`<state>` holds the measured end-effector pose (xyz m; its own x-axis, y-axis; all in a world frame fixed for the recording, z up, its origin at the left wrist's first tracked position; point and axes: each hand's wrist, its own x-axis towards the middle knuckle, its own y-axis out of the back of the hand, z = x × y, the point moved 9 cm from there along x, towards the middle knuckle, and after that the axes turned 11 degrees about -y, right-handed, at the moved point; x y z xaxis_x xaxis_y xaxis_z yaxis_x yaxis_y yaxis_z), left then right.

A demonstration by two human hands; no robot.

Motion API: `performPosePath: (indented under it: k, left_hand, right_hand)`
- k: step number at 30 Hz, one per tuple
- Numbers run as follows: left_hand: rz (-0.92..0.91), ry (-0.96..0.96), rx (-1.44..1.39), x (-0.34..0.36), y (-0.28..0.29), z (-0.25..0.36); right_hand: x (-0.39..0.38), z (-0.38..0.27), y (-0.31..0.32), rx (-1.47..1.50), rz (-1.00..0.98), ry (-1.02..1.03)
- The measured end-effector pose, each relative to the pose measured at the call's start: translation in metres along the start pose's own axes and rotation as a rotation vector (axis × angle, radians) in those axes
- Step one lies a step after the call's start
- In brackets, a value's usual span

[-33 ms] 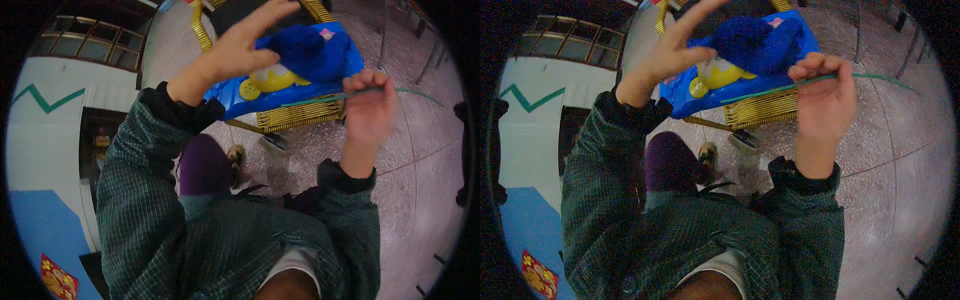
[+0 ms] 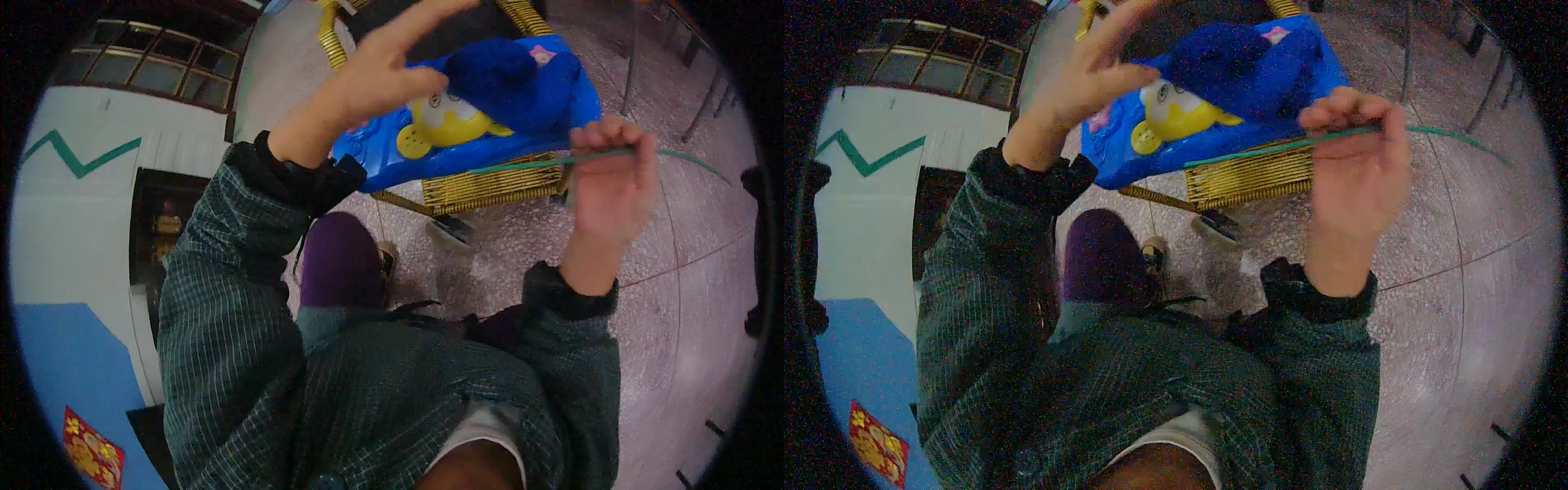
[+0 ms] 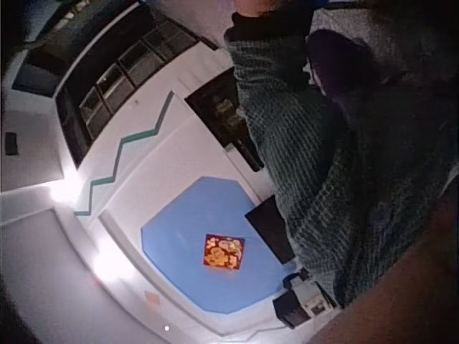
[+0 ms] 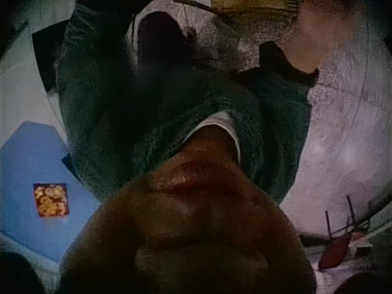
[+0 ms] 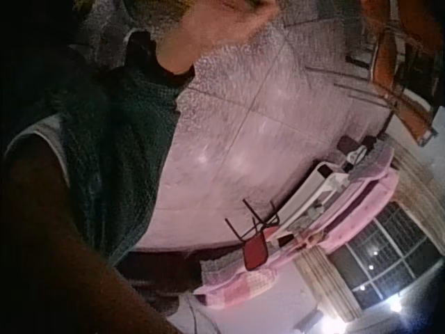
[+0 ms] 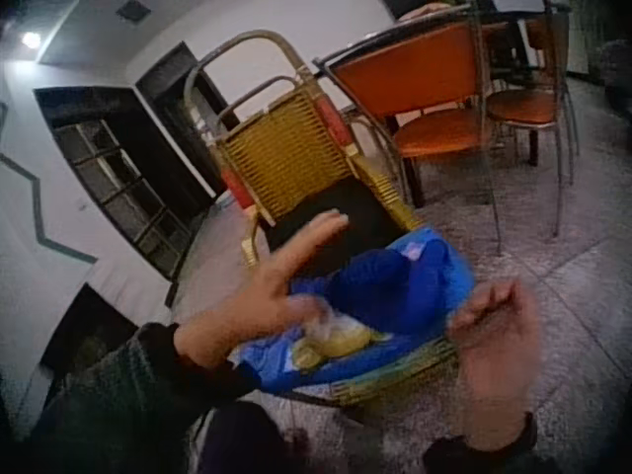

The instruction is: The person cleans a child's wicker chair with a blue cloth, then uses a green zip tie to secure the blue plastic tray to the chair frame. The person threads the zip tie through the tray and around the frame, tightens it, and opens a drawer to retrieve additional items.

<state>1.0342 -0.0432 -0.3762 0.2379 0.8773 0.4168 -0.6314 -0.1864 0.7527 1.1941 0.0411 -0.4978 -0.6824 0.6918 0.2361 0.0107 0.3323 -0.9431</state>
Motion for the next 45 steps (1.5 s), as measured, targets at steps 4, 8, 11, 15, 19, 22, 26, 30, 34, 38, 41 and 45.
performPosePath:
  k: [4,8,11,15,19,22,26,30,34,38,41,45]
  left_hand:
    - [0.277,0.244,-0.082,-0.045,0.056,-0.011]
    - [0.527,0.378,0.048,-0.13,0.087,-0.032]
    - [0.689,0.628,-0.081,-0.197,0.075,-0.067]
    - [0.839,0.831,-0.362,-0.239,0.033,-0.094]
    - [0.668,0.369,0.19,-0.194,0.043,-0.043]
    - [0.214,-0.068,0.51,-0.147,0.009,0.01]
    - [0.05,-0.128,0.446,-0.129,-0.03,0.019]
    - [0.078,-0.152,0.559,-0.133,-0.037,0.016]
    - [0.066,-0.205,0.683,-0.137,-0.043,0.014]
    - [0.089,-0.236,0.673,-0.141,-0.043,0.016]
    - [0.106,-0.244,0.655,-0.139,-0.04,0.019]
    - [0.227,-0.213,0.248,-0.145,-0.019,0.011]
  right_hand:
    - [-0.025,-0.039,-0.01,-0.149,-0.023,0.115]
    - [-0.035,-0.068,-0.02,-0.26,-0.128,0.117]
    - [-0.031,-0.07,-0.025,-0.359,-0.163,0.072]
    - [-0.029,-0.067,-0.031,-0.436,-0.062,0.213]
    - [-0.028,-0.041,-0.06,-0.502,-0.049,0.299]
    - [-0.033,-0.023,-0.088,-0.916,0.12,0.525]
    - [-0.037,-0.008,-0.099,-1.026,0.394,0.588]
    - [-0.038,0.007,-0.118,-1.038,0.263,0.587]
    - [-0.04,0.02,-0.124,-1.168,0.284,0.701]
    - [-0.04,0.027,-0.122,-1.288,0.429,0.762]
    - [-0.034,0.04,-0.127,-1.236,0.265,0.756]
    - [-0.027,0.048,-0.128,-1.208,0.221,0.706]
